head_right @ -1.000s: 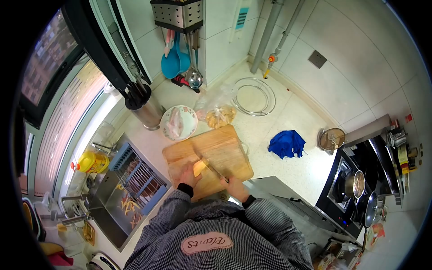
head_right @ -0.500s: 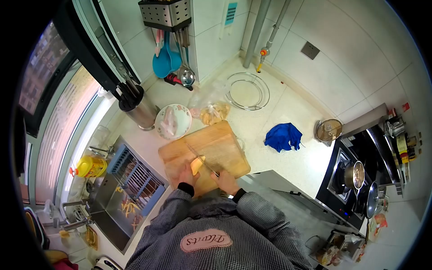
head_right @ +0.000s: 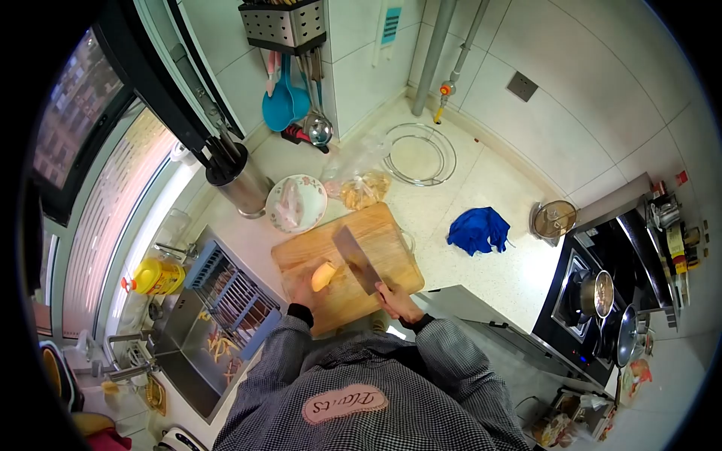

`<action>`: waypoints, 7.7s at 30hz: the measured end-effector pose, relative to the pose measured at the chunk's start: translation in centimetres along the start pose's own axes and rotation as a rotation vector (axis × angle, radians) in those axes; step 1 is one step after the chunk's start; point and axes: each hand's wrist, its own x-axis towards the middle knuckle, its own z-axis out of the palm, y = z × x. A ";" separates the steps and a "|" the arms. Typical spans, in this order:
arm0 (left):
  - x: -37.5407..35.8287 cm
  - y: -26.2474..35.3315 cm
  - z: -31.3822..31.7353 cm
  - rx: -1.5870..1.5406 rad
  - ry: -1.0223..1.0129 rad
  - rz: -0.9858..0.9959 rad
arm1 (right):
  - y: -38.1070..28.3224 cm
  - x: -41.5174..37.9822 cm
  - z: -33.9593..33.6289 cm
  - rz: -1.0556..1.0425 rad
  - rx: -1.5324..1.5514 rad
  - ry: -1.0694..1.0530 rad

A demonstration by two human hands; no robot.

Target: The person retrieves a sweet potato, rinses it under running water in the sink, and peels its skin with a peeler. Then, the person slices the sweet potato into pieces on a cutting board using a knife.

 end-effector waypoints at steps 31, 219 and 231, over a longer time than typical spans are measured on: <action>-1.8 -1.8 3.1 0.455 0.191 0.001 | 1.3 -0.3 5.4 -0.432 -0.836 0.348; -2.2 -2.5 -0.5 0.011 0.203 0.095 | -2.9 -0.6 2.8 0.020 0.120 -0.063; -0.3 -0.9 1.8 0.078 0.030 -0.058 | 3.7 3.0 -1.2 -0.546 -0.825 0.750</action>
